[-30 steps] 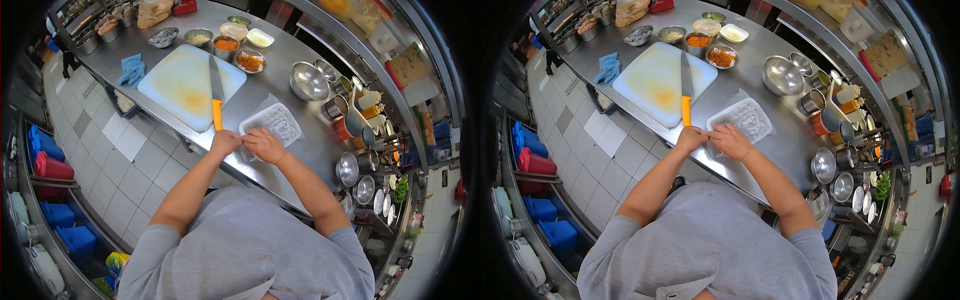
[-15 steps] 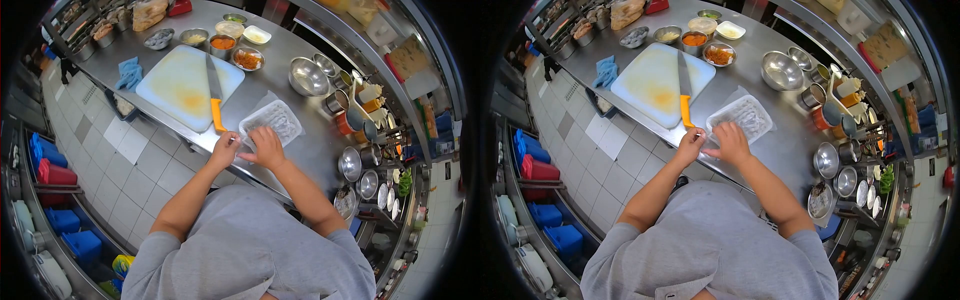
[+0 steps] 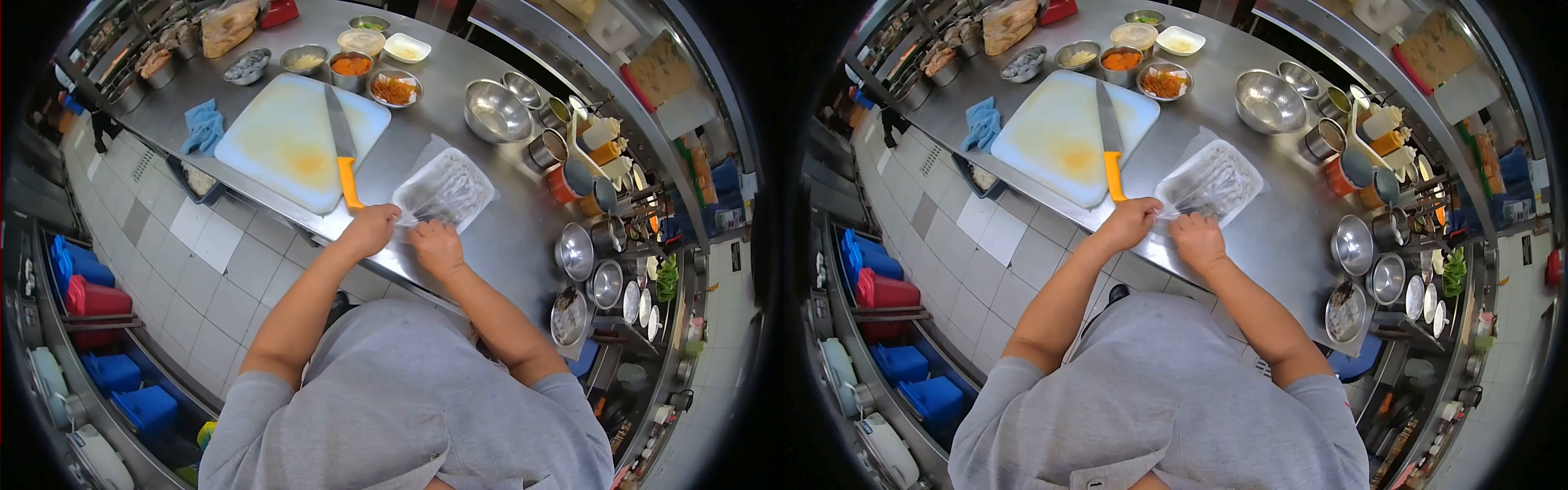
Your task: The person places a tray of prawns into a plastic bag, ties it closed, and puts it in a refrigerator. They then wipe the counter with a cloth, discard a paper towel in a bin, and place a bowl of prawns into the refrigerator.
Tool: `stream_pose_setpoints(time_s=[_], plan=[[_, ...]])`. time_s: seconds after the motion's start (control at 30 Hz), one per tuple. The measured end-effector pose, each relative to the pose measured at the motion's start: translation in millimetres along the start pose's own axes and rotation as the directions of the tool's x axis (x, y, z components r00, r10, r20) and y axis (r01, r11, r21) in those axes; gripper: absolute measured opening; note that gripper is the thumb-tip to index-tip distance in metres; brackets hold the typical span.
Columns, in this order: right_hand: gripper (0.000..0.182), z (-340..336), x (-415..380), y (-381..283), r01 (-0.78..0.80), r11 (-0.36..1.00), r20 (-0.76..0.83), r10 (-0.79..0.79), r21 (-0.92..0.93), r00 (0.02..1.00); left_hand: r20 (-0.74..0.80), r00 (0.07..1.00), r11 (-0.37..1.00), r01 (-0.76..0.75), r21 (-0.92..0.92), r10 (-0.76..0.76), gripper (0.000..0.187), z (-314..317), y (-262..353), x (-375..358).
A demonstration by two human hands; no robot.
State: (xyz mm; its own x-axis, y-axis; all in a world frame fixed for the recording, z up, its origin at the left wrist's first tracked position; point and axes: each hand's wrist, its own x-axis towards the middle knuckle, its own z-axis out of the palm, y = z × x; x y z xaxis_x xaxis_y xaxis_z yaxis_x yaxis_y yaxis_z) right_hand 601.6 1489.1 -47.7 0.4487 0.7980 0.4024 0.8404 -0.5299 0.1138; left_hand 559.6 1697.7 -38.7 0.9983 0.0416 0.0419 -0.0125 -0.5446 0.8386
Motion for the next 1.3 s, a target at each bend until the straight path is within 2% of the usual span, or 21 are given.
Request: stream_pose_setpoints(time_s=[0.07,0.13,0.2,0.23,0.27,0.33,0.37,0.4,0.43,0.47,0.5,0.53,0.67,0.73,0.8,0.87,0.97,1.07,1.13,1.2,1.3], plan=[[0.016,-1,-6,12,-0.047,0.999,0.02,0.047,0.016,0.999,0.097,0.995,0.993,-0.046,0.108,0.035,0.027,15,7,3],[0.01,-6,-8,20,-0.2,0.944,0.023,0.201,0.262,0.979,0.099,0.995,0.99,-0.043,0.137,0.029,0.029,29,7,11],[0.007,-24,-14,13,-0.335,0.871,0.057,0.338,0.359,0.939,0.139,0.968,0.971,0.222,-0.086,-0.208,0.029,37,8,20],[0.006,-30,-19,7,-0.45,0.771,0.106,0.455,0.451,0.884,0.151,0.967,0.972,0.217,-0.085,-0.203,0.029,41,8,22],[0.006,-25,-26,4,-0.462,0.767,0.108,0.466,0.446,0.878,0.245,0.913,0.807,0.405,-0.431,-0.327,0.028,43,10,21],[0.014,-9,-40,-2,-0.627,0.438,0.196,0.698,0.644,0.689,0.388,0.832,0.491,0.549,-0.676,-0.396,0.028,53,9,17],[0.014,-5,-41,-4,-0.632,0.433,0.196,0.705,0.642,0.682,0.269,0.908,0.692,0.419,-0.588,-0.321,0.027,62,4,13],[0.016,-2,-40,-7,-0.666,0.209,0.305,0.764,0.717,0.568,0.162,0.964,0.849,0.263,-0.458,-0.211,0.027,69,0,9],[0.019,0,-40,-8,-0.658,-0.029,0.424,0.785,0.753,0.451,0.171,0.963,0.852,0.265,-0.452,-0.209,0.027,74,-6,4],[0.019,-1,-39,-8,-0.657,-0.036,0.423,0.791,0.753,0.442,0.096,0.993,0.935,0.098,-0.341,-0.069,0.028,76,-7,-1],[0.018,-2,-37,-4,-0.611,-0.191,0.507,0.764,0.768,0.398,0.038,0.995,0.973,-0.077,-0.215,0.087,0.029,76,-8,-2],[0.018,-3,-36,-1,-0.553,-0.339,0.586,0.724,0.761,0.363,0.047,0.994,0.973,-0.082,-0.215,0.095,0.029,76,-9,0],[0.022,-15,-35,-1,-0.623,-0.302,0.614,0.695,0.721,0.374,0.08,0.994,0.98,-0.061,-0.192,0.078,0.031,77,-14,2],[0.024,-34,-27,-10,-0.649,0.51,0.202,0.678,0.564,0.707,0.073,0.994,0.969,-0.062,-0.24,0.081,0.031,78,-19,9],[0.025,-39,-22,-13,-0.623,0.648,0.157,0.627,0.438,0.763,0.179,0.982,0.946,0.118,-0.303,-0.065,0.03,75,-13,12],[0.028,-39,-21,-15,-0.585,0.756,0.124,0.577,0.293,0.808,0.209,0.974,0.933,0.157,-0.323,-0.092,0.031,69,-8,18],[0.024,-25,-19,-3,-0.539,0.809,0.122,0.525,0.237,0.842,0.22,0.973,0.926,0.146,-0.348,-0.071,0.032,72,-28,24],[0.013,-3,-31,12,-0.452,0.844,0.067,0.453,0.288,0.889,0.331,0.909,0.739,0.402,-0.542,-0.252,0.034,62,-7,25],[0.009,-13,-33,8,-0.493,0.822,0.075,0.494,0.286,0.866,0.34,0.885,0.751,0.455,-0.479,-0.319,0.034,57,9,29],[0.008,-3,-39,6,-0.501,0.811,0.043,0.514,0.301,0.857,0.309,0.938,0.96,0.217,-0.177,-0.156,0.032,50,39,26],[0.006,6,-43,4,-0.449,0.789,-0.071,0.521,0.419,0.85,0.187,0.978,0.981,0.12,-0.154,-0.091,0.033,58,28,27]])
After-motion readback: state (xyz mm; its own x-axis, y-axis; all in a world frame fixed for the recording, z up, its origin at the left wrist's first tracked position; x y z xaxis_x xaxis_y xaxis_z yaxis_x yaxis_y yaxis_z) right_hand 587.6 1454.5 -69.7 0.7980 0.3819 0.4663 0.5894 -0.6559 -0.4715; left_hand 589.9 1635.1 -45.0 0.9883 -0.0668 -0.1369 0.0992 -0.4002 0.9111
